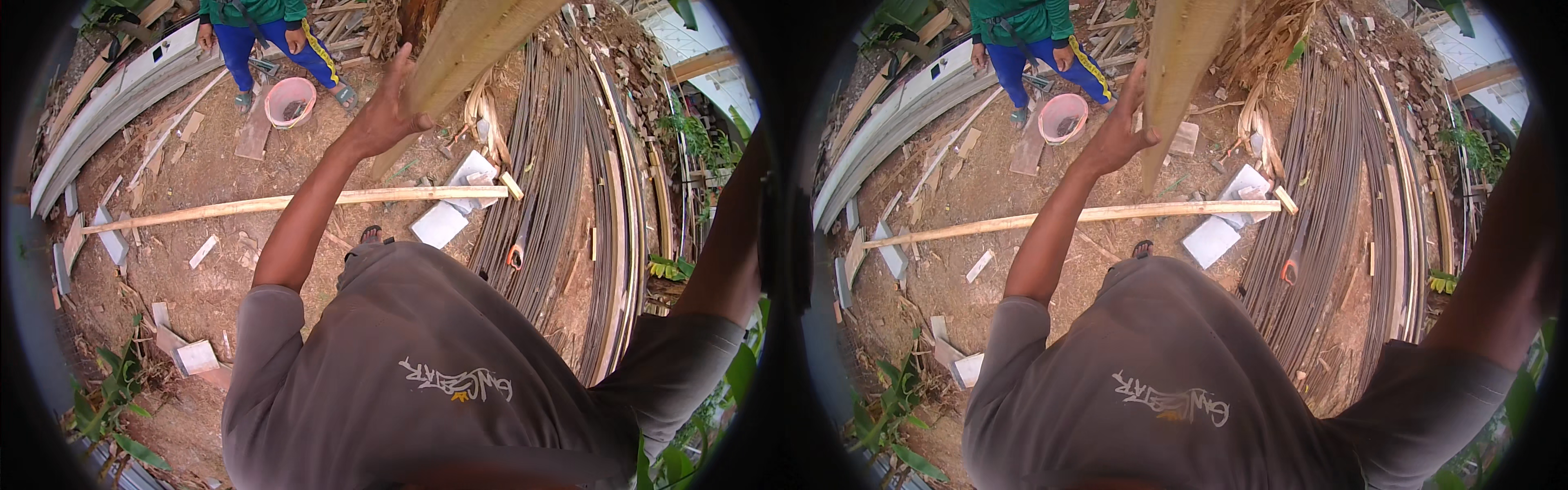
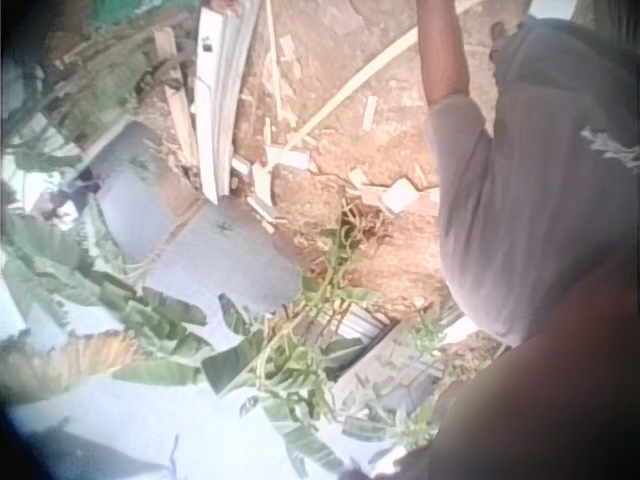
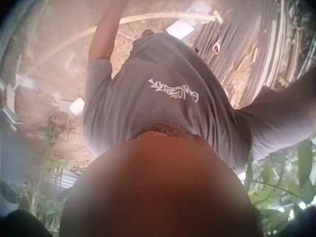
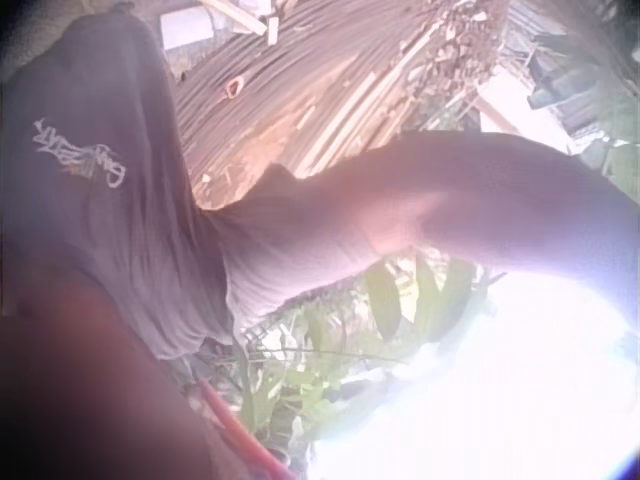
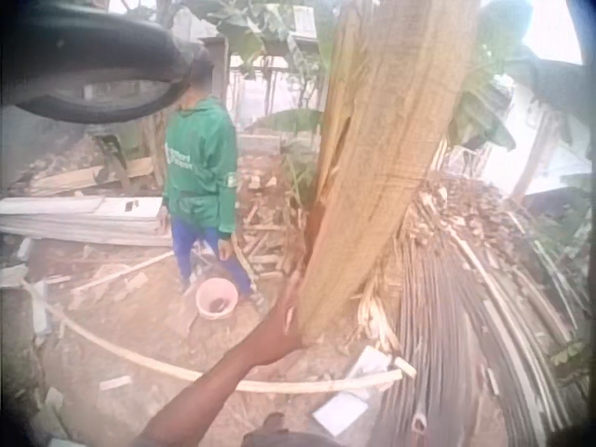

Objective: The person measures a long wooden plank with a tape measure and marks it with a pencil. They then use a hand saw to cut the plank at the marked point. The person repeats the measuring and cutting process on another plank.

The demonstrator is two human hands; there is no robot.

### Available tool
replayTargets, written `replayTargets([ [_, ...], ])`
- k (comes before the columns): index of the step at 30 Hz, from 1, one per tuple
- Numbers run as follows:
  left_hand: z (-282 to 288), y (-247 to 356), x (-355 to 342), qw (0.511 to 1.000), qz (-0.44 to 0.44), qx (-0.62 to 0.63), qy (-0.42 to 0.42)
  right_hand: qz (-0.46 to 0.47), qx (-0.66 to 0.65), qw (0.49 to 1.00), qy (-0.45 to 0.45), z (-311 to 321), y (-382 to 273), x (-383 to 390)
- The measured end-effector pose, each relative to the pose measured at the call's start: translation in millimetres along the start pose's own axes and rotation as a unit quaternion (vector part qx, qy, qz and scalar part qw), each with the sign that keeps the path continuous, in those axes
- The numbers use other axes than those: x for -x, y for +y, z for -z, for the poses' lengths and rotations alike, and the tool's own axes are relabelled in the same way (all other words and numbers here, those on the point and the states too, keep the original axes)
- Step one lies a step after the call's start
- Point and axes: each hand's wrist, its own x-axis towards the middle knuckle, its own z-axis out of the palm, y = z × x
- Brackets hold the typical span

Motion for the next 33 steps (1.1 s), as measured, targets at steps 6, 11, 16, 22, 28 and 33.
replayTargets([
  [6, 82.1, 144.8, -107.8, 0.958, -0.213, 0.029, 0.188, 0.078, -0.083, 0.992, -0.059, -103.6, -48.7, -25.2],
  [11, 120.6, 150.2, -96.3, 0.953, -0.217, 0.047, 0.204, 0.14, -0.213, 0.961, -0.109, -187.6, -73.1, -33.0],
  [16, 165.0, 137.5, -57.3, 0.959, -0.133, 0.035, 0.246, 0.034, -0.357, 0.906, -0.225, -321.7, -33.5, 15.1],
  [22, 192.6, 152.2, -12.3, 0.969, -0.168, 0.072, 0.168, -0.116, -0.471, 0.773, -0.409, -440.9, -8.7, 181.2],
  [28, 205.9, 160.5, 30.7, 0.973, -0.172, 0.08, 0.134, -0.099, -0.442, 0.789, -0.415, -482.9, -36.6, 231.5],
  [33, 250.5, 237.3, 65.6, 0.932, -0.191, -0.094, 0.294, -0.094, -0.471, 0.77, -0.419, -506.7, -70.5, 228.2],
])
